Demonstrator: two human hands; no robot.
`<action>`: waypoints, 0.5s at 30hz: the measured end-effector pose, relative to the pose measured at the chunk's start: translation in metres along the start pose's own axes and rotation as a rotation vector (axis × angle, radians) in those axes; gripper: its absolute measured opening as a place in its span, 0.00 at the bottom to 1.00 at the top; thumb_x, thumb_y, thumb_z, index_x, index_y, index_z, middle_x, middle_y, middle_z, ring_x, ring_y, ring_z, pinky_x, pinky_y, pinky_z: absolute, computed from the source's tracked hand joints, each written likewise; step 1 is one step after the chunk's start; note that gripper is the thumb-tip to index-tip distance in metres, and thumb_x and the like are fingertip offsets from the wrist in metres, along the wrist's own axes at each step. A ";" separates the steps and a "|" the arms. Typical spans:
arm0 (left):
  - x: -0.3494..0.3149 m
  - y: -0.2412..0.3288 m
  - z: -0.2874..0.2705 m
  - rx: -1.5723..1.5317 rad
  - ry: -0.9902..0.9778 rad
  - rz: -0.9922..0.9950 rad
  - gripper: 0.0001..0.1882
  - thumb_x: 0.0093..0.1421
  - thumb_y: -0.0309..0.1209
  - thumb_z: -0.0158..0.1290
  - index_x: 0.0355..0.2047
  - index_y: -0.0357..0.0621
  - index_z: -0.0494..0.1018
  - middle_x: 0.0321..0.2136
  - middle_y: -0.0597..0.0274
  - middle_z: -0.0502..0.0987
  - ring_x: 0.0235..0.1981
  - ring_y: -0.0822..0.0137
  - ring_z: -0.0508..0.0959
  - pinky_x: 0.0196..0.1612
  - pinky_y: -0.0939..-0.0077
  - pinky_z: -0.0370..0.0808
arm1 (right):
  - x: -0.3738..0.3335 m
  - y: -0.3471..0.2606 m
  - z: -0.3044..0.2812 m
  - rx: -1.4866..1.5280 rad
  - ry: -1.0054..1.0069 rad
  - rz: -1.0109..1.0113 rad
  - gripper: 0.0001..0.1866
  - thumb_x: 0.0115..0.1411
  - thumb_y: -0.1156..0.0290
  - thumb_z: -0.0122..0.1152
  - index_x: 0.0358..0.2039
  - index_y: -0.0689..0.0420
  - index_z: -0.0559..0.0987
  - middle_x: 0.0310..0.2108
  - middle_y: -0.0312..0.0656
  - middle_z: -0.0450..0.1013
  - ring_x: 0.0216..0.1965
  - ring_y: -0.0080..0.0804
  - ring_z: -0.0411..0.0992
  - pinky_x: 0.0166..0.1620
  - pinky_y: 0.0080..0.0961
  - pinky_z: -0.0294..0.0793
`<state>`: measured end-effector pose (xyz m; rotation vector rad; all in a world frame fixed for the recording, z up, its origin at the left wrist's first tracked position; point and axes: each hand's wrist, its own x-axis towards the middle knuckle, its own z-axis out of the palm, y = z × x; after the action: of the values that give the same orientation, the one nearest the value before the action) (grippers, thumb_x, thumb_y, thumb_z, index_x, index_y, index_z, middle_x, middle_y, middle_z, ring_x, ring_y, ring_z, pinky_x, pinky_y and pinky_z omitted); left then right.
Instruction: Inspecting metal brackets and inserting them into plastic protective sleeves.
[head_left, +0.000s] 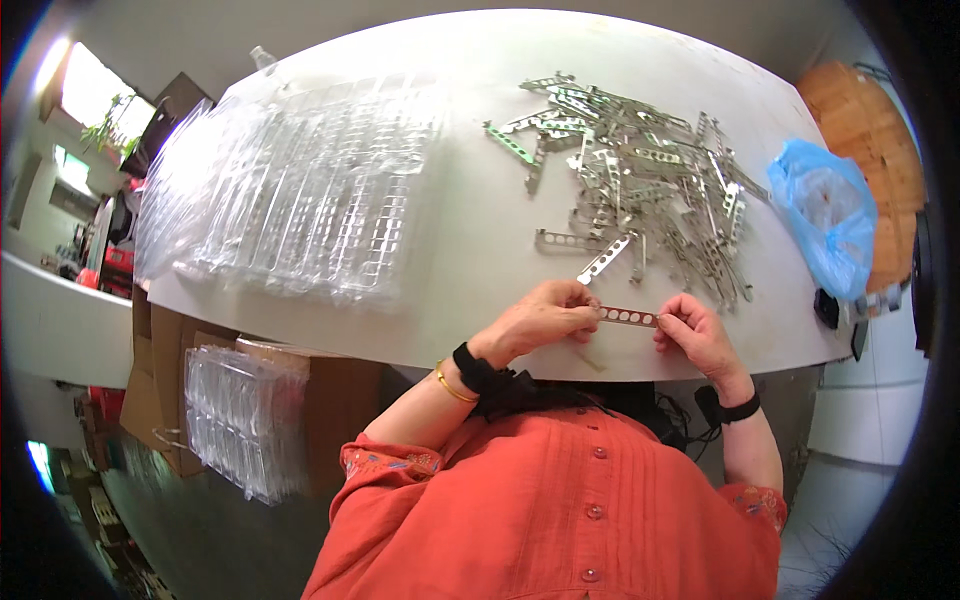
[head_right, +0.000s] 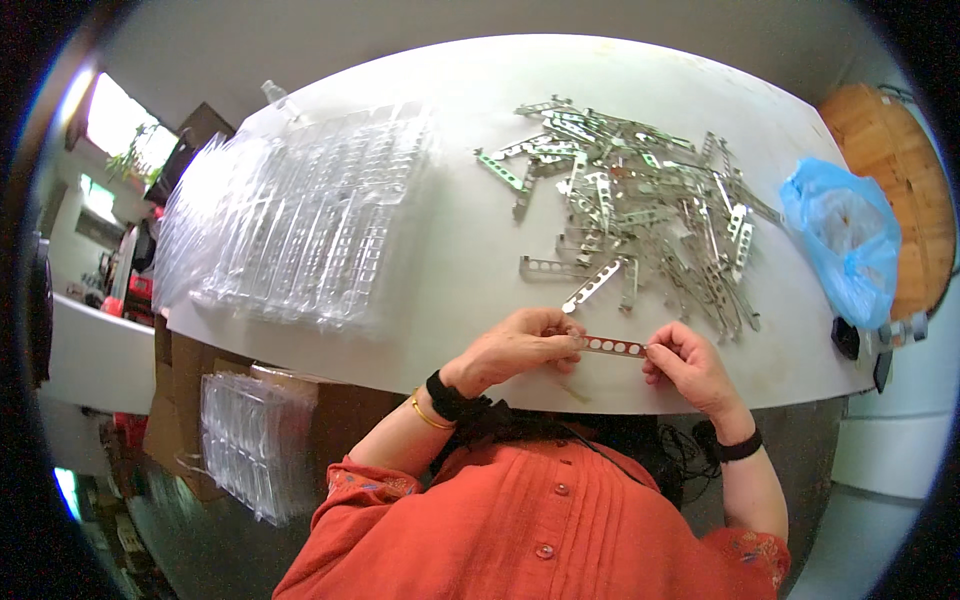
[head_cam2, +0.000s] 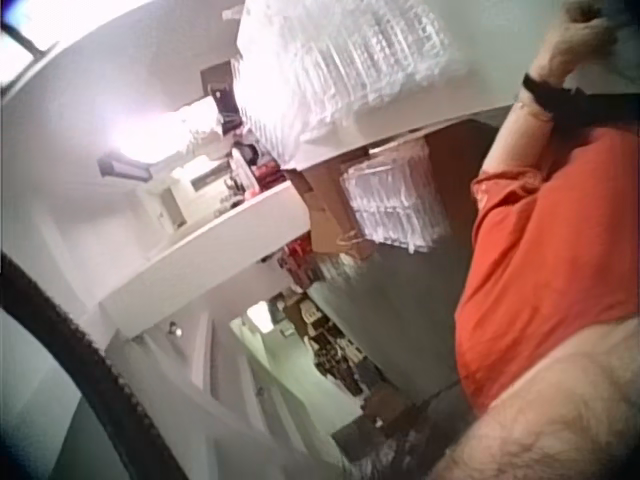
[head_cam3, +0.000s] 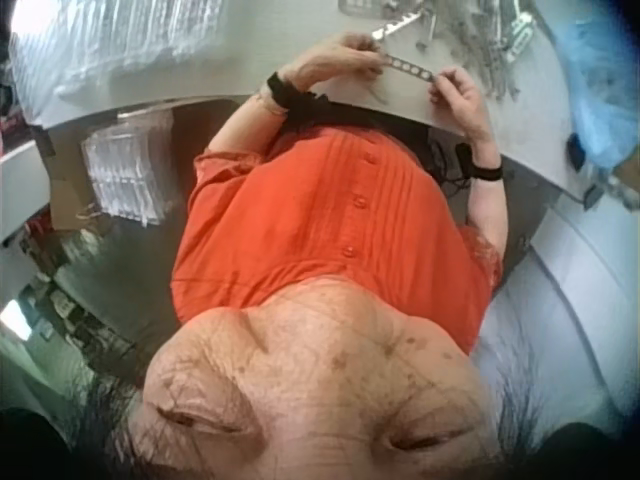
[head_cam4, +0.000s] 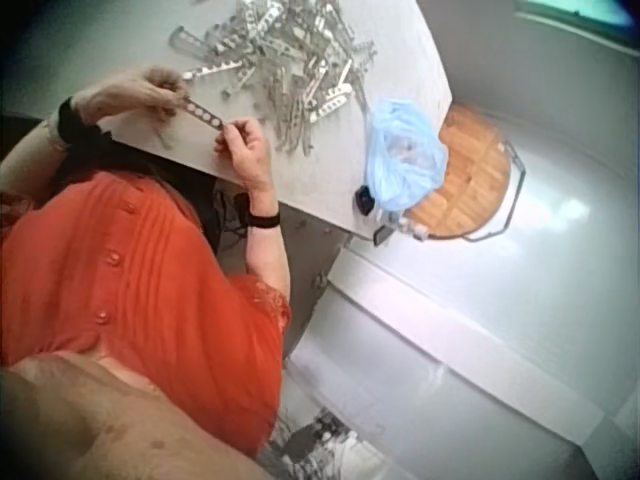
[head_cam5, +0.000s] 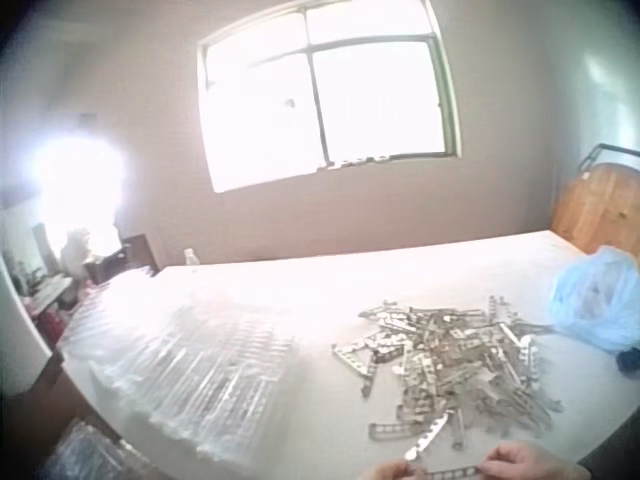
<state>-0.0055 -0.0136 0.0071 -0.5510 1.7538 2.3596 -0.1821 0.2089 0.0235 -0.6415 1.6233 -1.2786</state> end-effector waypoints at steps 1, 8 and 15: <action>0.004 -0.002 -0.001 -0.002 0.024 0.007 0.15 0.63 0.34 0.56 0.43 0.34 0.72 0.34 0.64 0.75 0.34 0.74 0.76 0.40 0.78 0.77 | 0.001 -0.002 0.001 -0.005 -0.023 -0.007 0.06 0.68 0.68 0.55 0.38 0.56 0.73 0.29 0.34 0.75 0.28 0.19 0.73 0.32 0.18 0.75; 0.009 0.008 -0.005 0.074 0.086 0.093 0.16 0.64 0.35 0.55 0.45 0.33 0.72 0.32 0.66 0.74 0.33 0.75 0.75 0.38 0.78 0.76 | 0.002 0.001 0.012 -0.002 0.028 0.028 0.07 0.69 0.66 0.53 0.38 0.55 0.71 0.28 0.36 0.76 0.24 0.18 0.73 0.28 0.16 0.73; -0.014 0.013 -0.001 -0.142 0.014 0.103 0.16 0.66 0.34 0.53 0.47 0.34 0.73 0.29 0.65 0.75 0.28 0.73 0.76 0.35 0.78 0.76 | -0.010 -0.010 0.016 0.029 0.049 -0.022 0.08 0.70 0.66 0.49 0.38 0.57 0.69 0.29 0.41 0.77 0.24 0.23 0.75 0.27 0.19 0.74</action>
<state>0.0034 -0.0176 0.0241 -0.5093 1.6681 2.5715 -0.1649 0.2067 0.0364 -0.6157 1.6389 -1.3407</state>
